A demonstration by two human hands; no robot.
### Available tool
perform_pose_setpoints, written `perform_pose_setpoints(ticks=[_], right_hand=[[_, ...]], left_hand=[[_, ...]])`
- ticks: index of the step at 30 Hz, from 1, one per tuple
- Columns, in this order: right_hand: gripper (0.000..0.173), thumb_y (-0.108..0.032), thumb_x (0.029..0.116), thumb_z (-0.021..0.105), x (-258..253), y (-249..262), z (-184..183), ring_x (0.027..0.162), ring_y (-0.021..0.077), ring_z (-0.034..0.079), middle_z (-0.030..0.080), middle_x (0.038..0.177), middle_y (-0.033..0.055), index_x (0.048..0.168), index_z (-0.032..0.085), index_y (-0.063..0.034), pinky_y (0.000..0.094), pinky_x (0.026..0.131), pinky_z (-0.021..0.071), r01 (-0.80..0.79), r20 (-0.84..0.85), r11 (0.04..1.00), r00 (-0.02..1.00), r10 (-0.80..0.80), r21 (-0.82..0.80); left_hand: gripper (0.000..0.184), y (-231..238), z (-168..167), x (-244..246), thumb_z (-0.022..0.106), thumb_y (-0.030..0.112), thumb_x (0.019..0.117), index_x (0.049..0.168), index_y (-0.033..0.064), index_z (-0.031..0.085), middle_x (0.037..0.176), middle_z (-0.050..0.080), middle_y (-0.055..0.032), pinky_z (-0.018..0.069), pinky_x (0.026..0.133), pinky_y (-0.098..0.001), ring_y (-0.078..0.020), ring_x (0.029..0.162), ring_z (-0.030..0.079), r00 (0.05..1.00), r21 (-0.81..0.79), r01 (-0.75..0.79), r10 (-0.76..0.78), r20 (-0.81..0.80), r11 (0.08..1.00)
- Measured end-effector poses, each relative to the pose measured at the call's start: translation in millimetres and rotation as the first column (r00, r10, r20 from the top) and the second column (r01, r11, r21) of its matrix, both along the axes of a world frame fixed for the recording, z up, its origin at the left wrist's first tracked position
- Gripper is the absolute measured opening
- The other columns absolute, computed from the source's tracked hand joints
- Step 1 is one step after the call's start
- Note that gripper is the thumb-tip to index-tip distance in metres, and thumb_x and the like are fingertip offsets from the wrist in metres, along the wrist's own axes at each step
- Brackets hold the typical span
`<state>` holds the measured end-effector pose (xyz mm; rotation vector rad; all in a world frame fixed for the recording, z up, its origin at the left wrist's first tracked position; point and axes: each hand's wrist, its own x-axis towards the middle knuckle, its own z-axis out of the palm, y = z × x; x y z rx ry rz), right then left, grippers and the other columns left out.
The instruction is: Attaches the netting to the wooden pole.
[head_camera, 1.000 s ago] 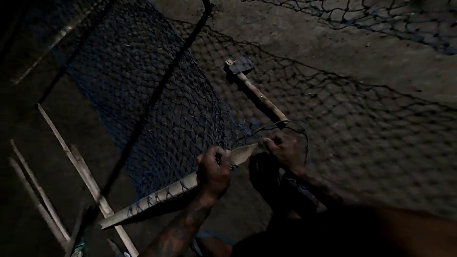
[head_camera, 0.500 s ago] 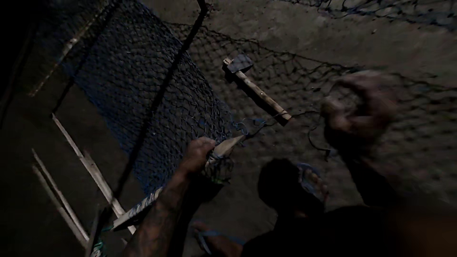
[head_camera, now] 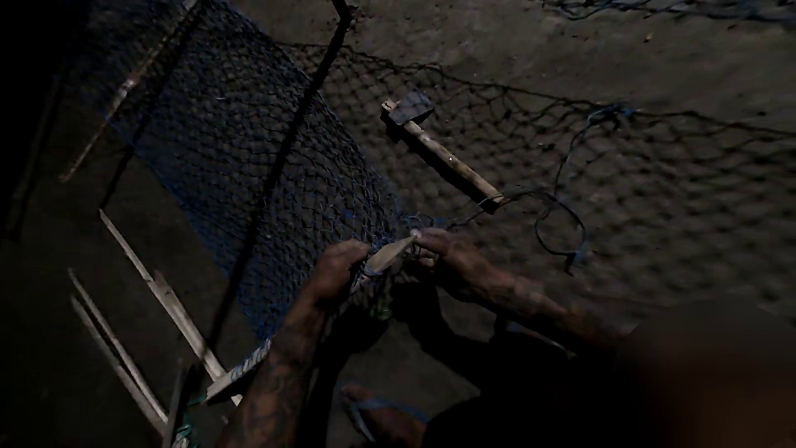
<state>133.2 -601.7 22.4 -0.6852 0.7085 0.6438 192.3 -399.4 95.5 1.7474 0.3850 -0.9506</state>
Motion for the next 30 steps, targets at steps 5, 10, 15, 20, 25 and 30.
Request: perform_pose_setpoints(ticks=[5, 10, 15, 20, 25, 30], right_hand=[[0.017, -0.013, 0.1053, 0.049, -3, 0, 2, 0.081, 0.0182, 0.070, 0.071, 0.097, 0.0114, 0.114, 0.060, -0.0038, 0.0302, 0.070, 0.0593, -0.045, 0.039, 0.970, 0.999, 0.037, 0.239], [0.010, -0.004, 0.1018, 0.052, 0, -4, -3, 0.064, 0.0116, 0.063, 0.065, 0.080, 0.0056, 0.101, 0.061, -0.0033, 0.0250, 0.062, 0.0561, -0.074, 0.136, 0.994, 0.989, 0.063, 0.082], [0.013, -0.011, 0.1061, 0.047, 0, -23, -9, 0.071, 0.0143, 0.066, 0.065, 0.083, 0.0057, 0.104, 0.058, -0.0054, 0.0295, 0.068, 0.0584, -0.050, 0.132, 0.994, 0.991, 0.037, 0.097], [0.008, 0.001, 0.0935, 0.057, -6, -36, -12, 0.077, 0.0133, 0.064, 0.066, 0.087, 0.0053, 0.092, 0.055, -0.0069, 0.0296, 0.073, 0.0561, -0.032, 0.245, 0.999, 0.969, 0.027, 0.017], [0.007, 0.000, 0.0919, 0.060, -10, -31, -16, 0.072, 0.0114, 0.059, 0.063, 0.085, 0.0043, 0.095, 0.059, -0.0066, 0.0282, 0.068, 0.0520, -0.031, 0.280, 0.999, 0.960, 0.027, 0.010], [0.011, 0.001, 0.0946, 0.058, -10, -29, -16, 0.067, 0.0117, 0.059, 0.063, 0.081, 0.0043, 0.103, 0.060, -0.0047, 0.0281, 0.067, 0.0532, -0.035, 0.234, 0.999, 0.971, 0.042, -0.032]], left_hand=[[0.026, -3, -5, -2, 0.044, 0.010, 0.1071, 0.091, 0.0052, 0.063, 0.074, 0.063, -0.0010, 0.0526, 0.061, -0.0220, -0.0066, 0.065, 0.061, 1.000, 0.011, 0.012, -0.012, 0.021, 1.000], [0.022, -5, -9, -6, 0.047, 0.009, 0.1052, 0.089, 0.0066, 0.062, 0.072, 0.060, 0.0022, 0.0487, 0.059, -0.0206, -0.0042, 0.062, 0.056, 0.994, 0.046, 0.067, -0.071, 0.085, 0.997], [0.016, -10, -10, -11, 0.063, 0.020, 0.1017, 0.092, 0.0077, 0.058, 0.069, 0.057, 0.0028, 0.0450, 0.055, -0.0205, -0.0039, 0.058, 0.052, 0.966, 0.196, 0.169, -0.202, 0.163, 0.966], [0.037, -13, -22, -18, 0.074, 0.036, 0.0917, 0.110, 0.0057, 0.061, 0.079, 0.060, -0.0018, 0.0507, 0.061, -0.0281, -0.0092, 0.064, 0.056, 0.944, 0.281, 0.213, -0.272, 0.188, 0.936], [0.030, -12, -35, -26, 0.070, 0.030, 0.0914, 0.109, 0.0067, 0.064, 0.087, 0.064, -0.0036, 0.0533, 0.063, -0.0293, -0.0110, 0.068, 0.061, 0.917, 0.273, 0.247, -0.315, 0.244, 0.930], [0.032, -10, -36, -32, 0.066, 0.018, 0.0899, 0.118, 0.0027, 0.064, 0.108, 0.066, -0.0096, 0.0539, 0.080, -0.0359, -0.0162, 0.092, 0.064, 0.881, 0.293, 0.281, -0.367, 0.300, 0.914]])
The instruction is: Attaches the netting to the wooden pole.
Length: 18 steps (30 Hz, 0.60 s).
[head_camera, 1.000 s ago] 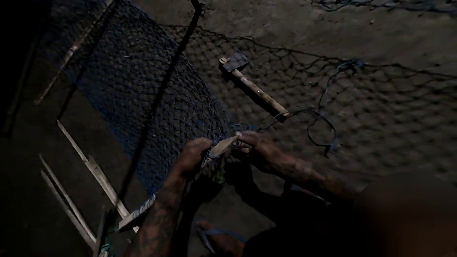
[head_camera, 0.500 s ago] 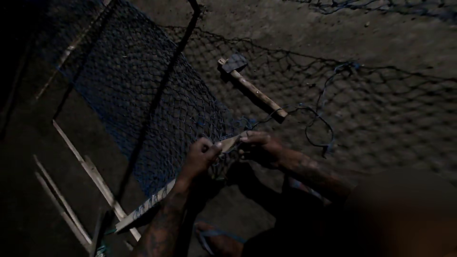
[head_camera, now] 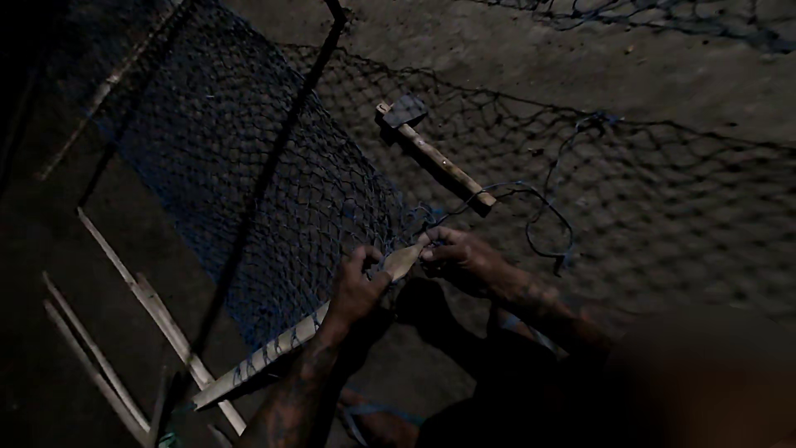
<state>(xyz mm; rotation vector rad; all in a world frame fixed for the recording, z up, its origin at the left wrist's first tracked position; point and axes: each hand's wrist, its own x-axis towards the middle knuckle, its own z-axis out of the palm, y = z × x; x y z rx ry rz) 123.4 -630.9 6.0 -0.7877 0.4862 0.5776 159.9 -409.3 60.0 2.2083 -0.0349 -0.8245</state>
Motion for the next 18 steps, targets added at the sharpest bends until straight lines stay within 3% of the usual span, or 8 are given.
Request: perform_pose_setpoints(ticks=[9, 12, 15, 18], right_hand=[[0.011, 0.005, 0.0939, 0.056, 5, 0, -1, 0.065, 0.0121, 0.060, 0.064, 0.082, 0.0057, 0.099, 0.061, -0.0034, 0.0268, 0.063, 0.0533, 0.089, 0.028, 0.986, 0.996, -0.086, -0.144], [0.009, 0.004, 0.0942, 0.057, 4, -3, -3, 0.063, 0.0121, 0.060, 0.064, 0.076, 0.0047, 0.098, 0.061, -0.0034, 0.0272, 0.063, 0.0535, 0.107, 0.043, 0.984, 0.994, -0.102, -0.139], [0.009, 0.004, 0.0946, 0.056, 4, -3, -2, 0.062, 0.0120, 0.061, 0.064, 0.074, 0.0049, 0.096, 0.062, -0.0028, 0.0270, 0.062, 0.0543, 0.133, 0.046, 0.980, 0.991, -0.127, -0.150], [0.009, 0.003, 0.0936, 0.056, 3, -2, -3, 0.060, 0.0110, 0.060, 0.064, 0.071, 0.0040, 0.092, 0.062, -0.0037, 0.0257, 0.061, 0.0538, 0.169, 0.068, 0.974, 0.985, -0.160, -0.152]], left_hand=[[0.037, 4, -13, -7, 0.065, 0.018, 0.0897, 0.126, 0.0091, 0.064, 0.114, 0.068, -0.0053, 0.0543, 0.086, -0.0338, -0.0131, 0.100, 0.065, 0.997, -0.041, 0.013, -0.010, 0.071, 0.999], [0.039, 5, -14, -10, 0.063, 0.021, 0.0902, 0.128, 0.0107, 0.065, 0.116, 0.070, -0.0046, 0.0510, 0.092, -0.0425, -0.0145, 0.106, 0.065, 0.987, 0.008, 0.075, -0.075, 0.143, 0.997], [0.041, 5, -15, -11, 0.062, 0.025, 0.0907, 0.130, 0.0115, 0.065, 0.117, 0.070, -0.0058, 0.0417, 0.101, -0.0547, -0.0205, 0.112, 0.063, 0.970, 0.072, 0.143, -0.154, 0.187, 0.987], [0.041, 3, -16, -12, 0.063, 0.026, 0.0906, 0.129, 0.0115, 0.066, 0.116, 0.071, -0.0065, 0.0413, 0.100, -0.0552, -0.0220, 0.109, 0.064, 0.956, 0.120, 0.174, -0.197, 0.219, 0.977]])
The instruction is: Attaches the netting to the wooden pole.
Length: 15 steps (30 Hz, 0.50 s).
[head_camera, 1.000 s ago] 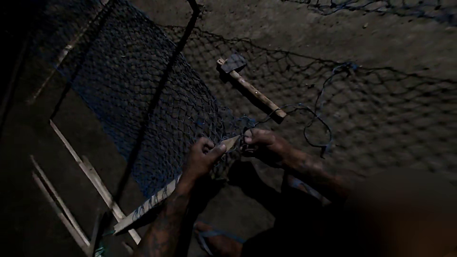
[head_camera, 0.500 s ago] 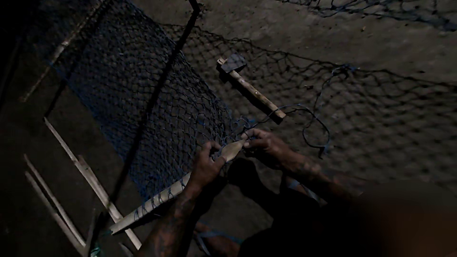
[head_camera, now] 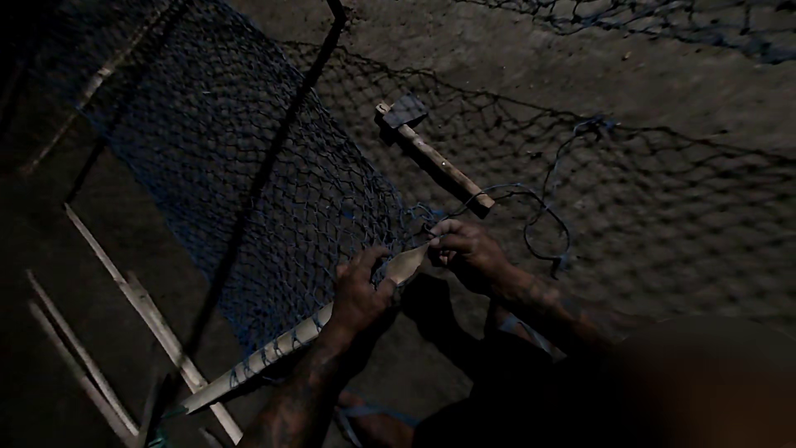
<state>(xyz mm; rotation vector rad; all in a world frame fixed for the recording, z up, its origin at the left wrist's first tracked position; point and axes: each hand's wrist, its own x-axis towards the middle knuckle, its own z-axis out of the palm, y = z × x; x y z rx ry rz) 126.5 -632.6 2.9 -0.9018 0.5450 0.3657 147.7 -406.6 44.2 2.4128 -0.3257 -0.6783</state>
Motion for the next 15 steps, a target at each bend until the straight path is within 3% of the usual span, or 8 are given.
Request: perform_pose_setpoints(ticks=[3, 7, 11, 15], right_hand=[[0.011, 0.004, 0.0909, 0.056, -1, 1, -1, 0.059, 0.0099, 0.058, 0.063, 0.069, 0.0028, 0.089, 0.062, -0.0046, 0.0241, 0.059, 0.0519, 0.010, 0.036, 0.998, 0.999, -0.008, -0.062], [0.012, 0.005, 0.0867, 0.065, -7, -1, -2, 0.069, 0.0094, 0.060, 0.065, 0.080, 0.0016, 0.092, 0.065, -0.0053, 0.0255, 0.068, 0.0543, 0.000, 0.157, 0.956, 0.986, 0.048, -0.293], [0.011, -0.007, 0.0827, 0.075, -11, -2, -5, 0.061, 0.0035, 0.057, 0.064, 0.075, -0.0036, 0.091, 0.068, -0.0094, 0.0209, 0.060, 0.0508, 0.029, 0.285, 0.892, 0.952, 0.113, -0.452], [0.010, -0.010, 0.0838, 0.076, -15, 1, 7, 0.060, 0.0001, 0.056, 0.065, 0.074, -0.0050, 0.092, 0.070, -0.0094, 0.0177, 0.058, 0.0496, -0.017, 0.215, 0.802, 0.960, 0.181, -0.598]], left_hand=[[0.042, -5, 2, -2, 0.063, 0.026, 0.0917, 0.131, 0.0109, 0.066, 0.122, 0.069, -0.0103, 0.0417, 0.100, -0.0557, -0.0262, 0.112, 0.063, 1.000, 0.058, 0.008, -0.008, 0.004, 0.998], [0.039, -8, 0, -6, 0.060, 0.027, 0.0957, 0.132, 0.0134, 0.066, 0.124, 0.069, -0.0092, 0.0418, 0.101, -0.0549, -0.0268, 0.114, 0.063, 0.999, 0.111, 0.013, -0.017, 0.030, 0.994], [0.039, -16, 0, -9, 0.058, 0.027, 0.0983, 0.134, 0.0145, 0.065, 0.127, 0.067, -0.0110, 0.0405, 0.104, -0.0560, -0.0290, 0.118, 0.062, 0.999, 0.194, 0.035, -0.040, 0.024, 0.980], [0.036, -19, -12, -19, 0.058, 0.026, 0.0957, 0.127, 0.0110, 0.069, 0.115, 0.071, -0.0124, 0.0461, 0.093, -0.0577, -0.0307, 0.105, 0.067, 0.982, 0.173, -0.001, -0.032, 0.188, 0.985]])
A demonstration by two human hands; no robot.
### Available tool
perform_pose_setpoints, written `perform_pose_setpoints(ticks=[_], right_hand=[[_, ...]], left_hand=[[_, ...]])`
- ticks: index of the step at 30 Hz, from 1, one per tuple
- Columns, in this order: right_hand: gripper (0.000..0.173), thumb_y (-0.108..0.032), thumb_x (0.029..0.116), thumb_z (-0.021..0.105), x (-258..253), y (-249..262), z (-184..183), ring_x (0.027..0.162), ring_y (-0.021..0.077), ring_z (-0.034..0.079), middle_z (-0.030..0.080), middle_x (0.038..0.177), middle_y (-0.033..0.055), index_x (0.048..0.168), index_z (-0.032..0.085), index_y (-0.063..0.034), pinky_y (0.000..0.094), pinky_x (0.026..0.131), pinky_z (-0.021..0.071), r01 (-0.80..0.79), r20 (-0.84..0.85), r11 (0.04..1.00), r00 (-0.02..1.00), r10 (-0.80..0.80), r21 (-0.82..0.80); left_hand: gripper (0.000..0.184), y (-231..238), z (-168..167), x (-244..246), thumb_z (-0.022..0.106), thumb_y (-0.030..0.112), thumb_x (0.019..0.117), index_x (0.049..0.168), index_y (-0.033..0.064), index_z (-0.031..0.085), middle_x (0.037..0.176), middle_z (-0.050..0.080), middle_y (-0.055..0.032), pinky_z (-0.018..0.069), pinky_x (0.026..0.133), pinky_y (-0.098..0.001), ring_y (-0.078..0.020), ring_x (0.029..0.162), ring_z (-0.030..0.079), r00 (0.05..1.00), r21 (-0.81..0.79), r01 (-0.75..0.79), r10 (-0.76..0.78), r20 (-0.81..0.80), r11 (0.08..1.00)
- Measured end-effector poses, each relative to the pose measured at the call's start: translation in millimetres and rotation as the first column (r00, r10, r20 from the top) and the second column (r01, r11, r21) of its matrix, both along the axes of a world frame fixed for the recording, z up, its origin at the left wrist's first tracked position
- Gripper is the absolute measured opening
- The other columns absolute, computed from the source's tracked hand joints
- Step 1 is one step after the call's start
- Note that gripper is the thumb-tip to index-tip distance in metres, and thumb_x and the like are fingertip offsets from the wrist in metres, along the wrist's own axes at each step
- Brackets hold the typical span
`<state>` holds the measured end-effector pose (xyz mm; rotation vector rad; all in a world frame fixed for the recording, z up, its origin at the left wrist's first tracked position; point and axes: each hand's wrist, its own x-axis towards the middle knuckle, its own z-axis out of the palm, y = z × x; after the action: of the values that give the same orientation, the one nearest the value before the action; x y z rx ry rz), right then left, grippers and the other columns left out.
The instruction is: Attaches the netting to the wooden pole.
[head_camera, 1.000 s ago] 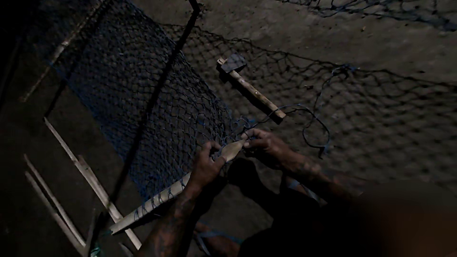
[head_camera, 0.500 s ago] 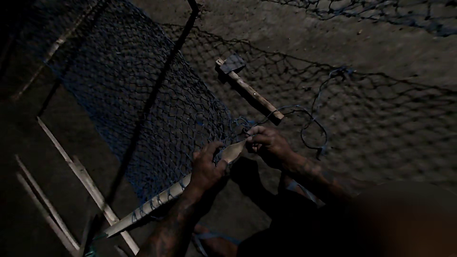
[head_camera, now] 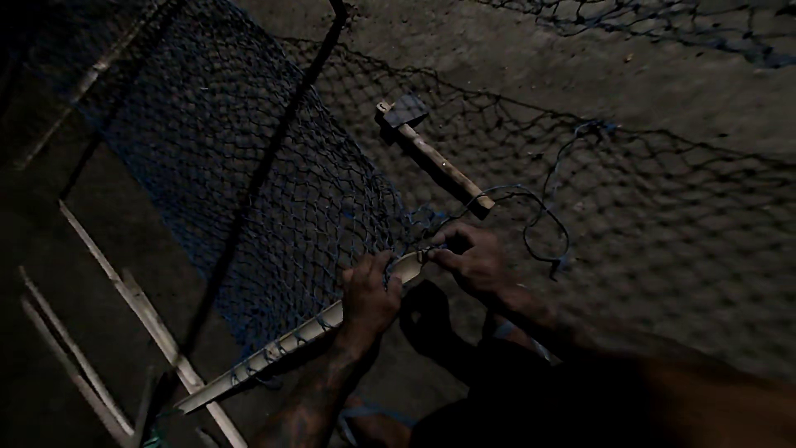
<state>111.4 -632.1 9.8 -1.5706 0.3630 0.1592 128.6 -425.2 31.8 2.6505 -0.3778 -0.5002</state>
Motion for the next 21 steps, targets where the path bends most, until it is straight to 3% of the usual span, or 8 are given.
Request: perform_pose_setpoints(ticks=[8, 21], right_hand=[[0.011, -0.009, 0.0865, 0.076, -15, 11, -3, 0.070, 0.0049, 0.066, 0.071, 0.083, 0.0004, 0.097, 0.074, -0.0046, 0.0220, 0.068, 0.0573, 0.062, -0.139, 0.997, 0.989, -0.054, 0.048], [0.012, -0.007, 0.1001, 0.054, -16, 15, -9, 0.066, 0.0113, 0.066, 0.068, 0.079, 0.0028, 0.095, 0.064, -0.0008, 0.0287, 0.065, 0.0591, 0.140, -0.261, 0.962, 0.962, -0.077, 0.234]], left_hand=[[0.033, -1, -14, -11, 0.056, 0.028, 0.0996, 0.119, 0.0044, 0.068, 0.112, 0.071, -0.0129, 0.0470, 0.094, -0.0539, -0.0294, 0.105, 0.067, 0.994, -0.032, -0.081, 0.083, 0.075, 0.996], [0.029, -2, -15, -12, 0.052, 0.024, 0.0995, 0.111, 0.0044, 0.070, 0.105, 0.071, -0.0111, 0.0478, 0.090, -0.0506, -0.0270, 0.099, 0.066, 0.984, -0.099, -0.126, 0.136, 0.112, 0.987]])
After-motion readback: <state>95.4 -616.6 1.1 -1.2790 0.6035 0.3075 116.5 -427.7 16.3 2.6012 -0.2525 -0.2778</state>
